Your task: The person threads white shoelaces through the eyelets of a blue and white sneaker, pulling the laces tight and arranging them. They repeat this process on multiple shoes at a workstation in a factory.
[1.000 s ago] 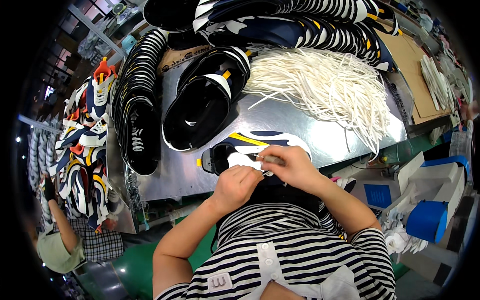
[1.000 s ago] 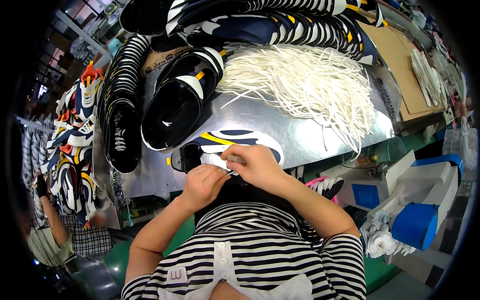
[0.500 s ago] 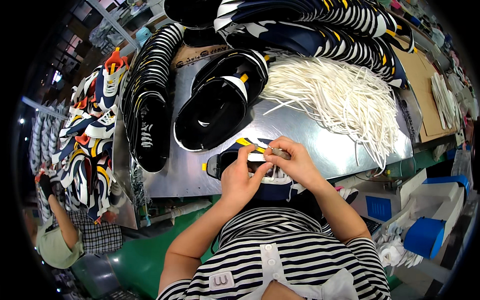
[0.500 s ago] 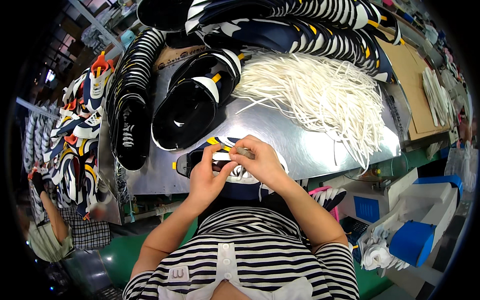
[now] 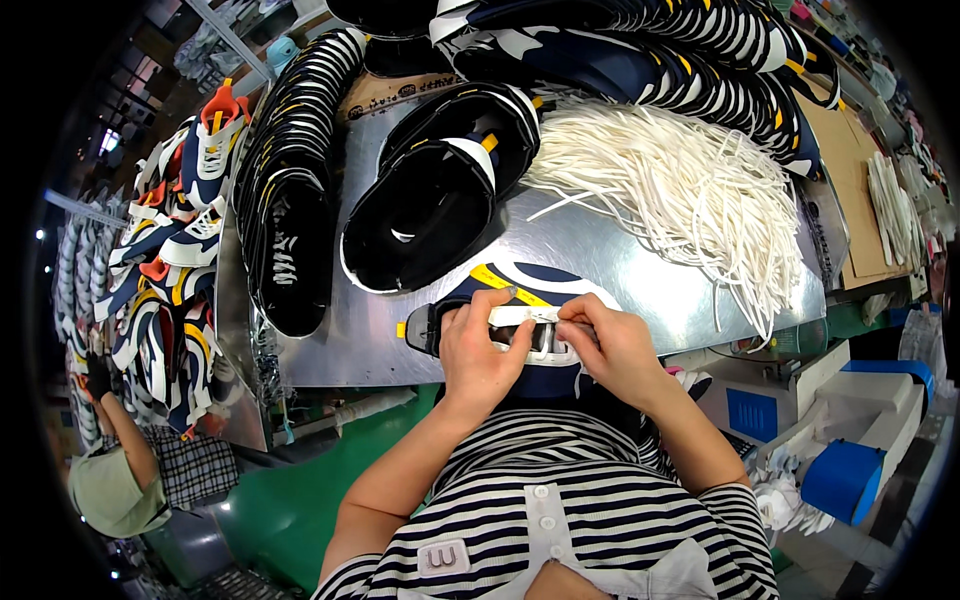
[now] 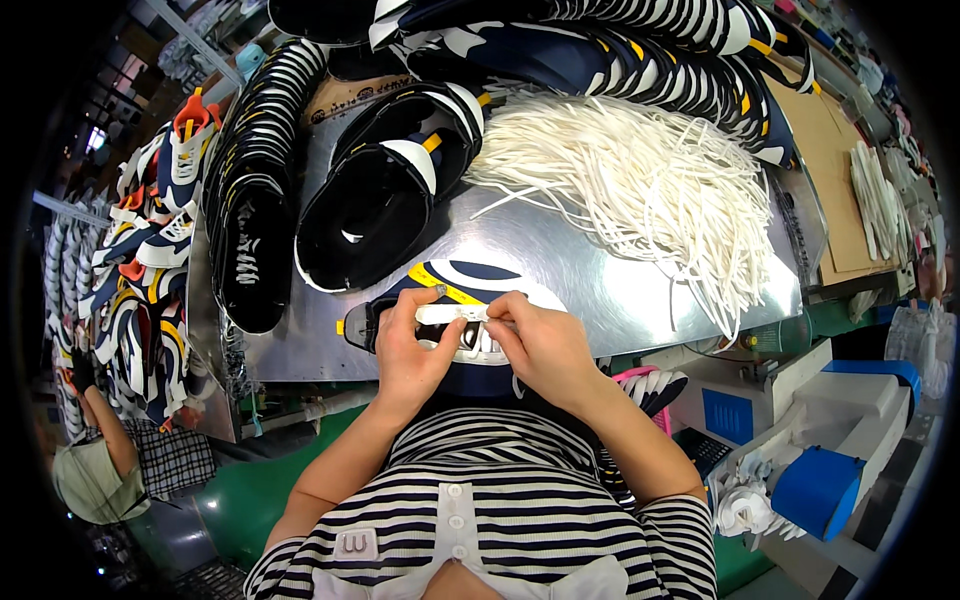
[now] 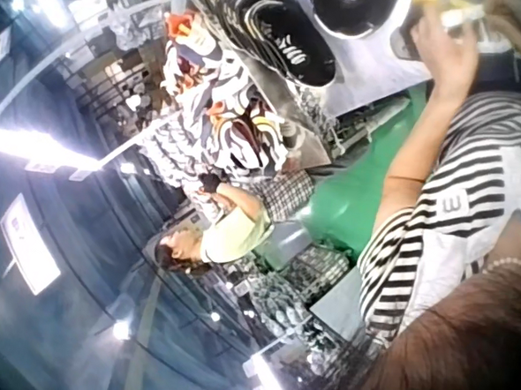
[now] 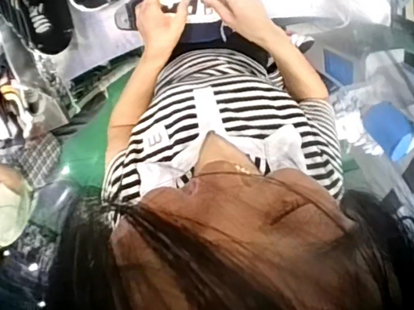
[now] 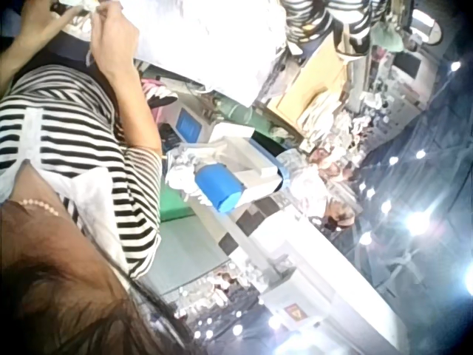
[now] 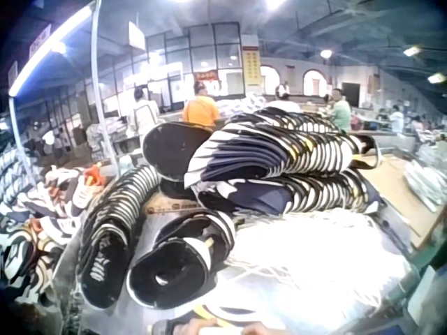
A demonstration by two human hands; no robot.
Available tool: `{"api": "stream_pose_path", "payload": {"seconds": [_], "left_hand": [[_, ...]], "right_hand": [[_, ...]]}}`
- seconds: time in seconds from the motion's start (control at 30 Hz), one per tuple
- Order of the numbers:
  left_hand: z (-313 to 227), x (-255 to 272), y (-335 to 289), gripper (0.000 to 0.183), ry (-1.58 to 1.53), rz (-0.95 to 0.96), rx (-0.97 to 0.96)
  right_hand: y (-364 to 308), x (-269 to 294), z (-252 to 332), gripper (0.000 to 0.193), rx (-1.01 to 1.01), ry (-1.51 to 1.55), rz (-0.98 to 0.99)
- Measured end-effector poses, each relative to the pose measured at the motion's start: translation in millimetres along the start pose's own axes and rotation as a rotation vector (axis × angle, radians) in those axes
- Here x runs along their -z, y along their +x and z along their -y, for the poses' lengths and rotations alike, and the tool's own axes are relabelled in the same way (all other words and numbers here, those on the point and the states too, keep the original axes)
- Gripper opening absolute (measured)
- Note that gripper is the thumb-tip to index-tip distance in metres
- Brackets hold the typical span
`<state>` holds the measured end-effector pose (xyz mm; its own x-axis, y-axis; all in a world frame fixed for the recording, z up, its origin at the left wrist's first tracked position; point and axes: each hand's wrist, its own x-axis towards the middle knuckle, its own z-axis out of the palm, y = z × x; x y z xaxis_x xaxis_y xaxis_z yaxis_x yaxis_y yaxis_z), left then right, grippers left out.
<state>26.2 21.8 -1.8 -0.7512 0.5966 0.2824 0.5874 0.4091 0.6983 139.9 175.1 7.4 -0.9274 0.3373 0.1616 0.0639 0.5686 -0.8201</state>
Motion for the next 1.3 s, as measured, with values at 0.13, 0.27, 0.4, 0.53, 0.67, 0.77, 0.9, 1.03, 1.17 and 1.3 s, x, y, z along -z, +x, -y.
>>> {"api": "stream_pose_path", "payload": {"seconds": [0.13,0.27,0.4,0.53,0.67,0.77,0.9,1.03,1.17,1.3], "left_hand": [[0,0,0,0.036,0.012,-0.008,-0.043],[-6,-3,-6,0.034,0.020,-0.003,-0.165],[0,1,-2,0.040,-0.034,0.008,-0.170],[13,-4,1,0.035,-0.509,0.009,0.233],[9,-5,14,0.030,-0.527,0.032,0.233],[9,-1,21,0.027,-0.920,0.057,0.421],[14,21,23,0.046,-0.822,0.273,0.357],[-23,47,0,0.053,0.055,0.307,-0.168],[-28,23,5,0.035,0.294,0.252,-0.356],[-10,1,21,0.021,0.150,0.182,-0.341]], "right_hand": [[7,-3,5,0.019,0.017,-0.111,0.028],[22,-21,16,0.020,-0.045,-0.311,0.124],[33,-26,19,0.022,0.008,-0.401,0.149],[9,17,21,0.023,-0.025,-0.215,0.016],[-10,23,15,0.028,-0.208,-0.102,-0.129],[-5,8,-10,0.030,-0.213,-0.136,-0.180],[-6,12,-10,0.024,-0.092,-0.123,-0.162],[-16,0,-22,0.019,-0.005,-0.186,-0.257],[-12,9,2,0.015,-0.087,-0.015,-0.299],[-57,7,21,0.020,0.357,-0.187,0.183]]}}
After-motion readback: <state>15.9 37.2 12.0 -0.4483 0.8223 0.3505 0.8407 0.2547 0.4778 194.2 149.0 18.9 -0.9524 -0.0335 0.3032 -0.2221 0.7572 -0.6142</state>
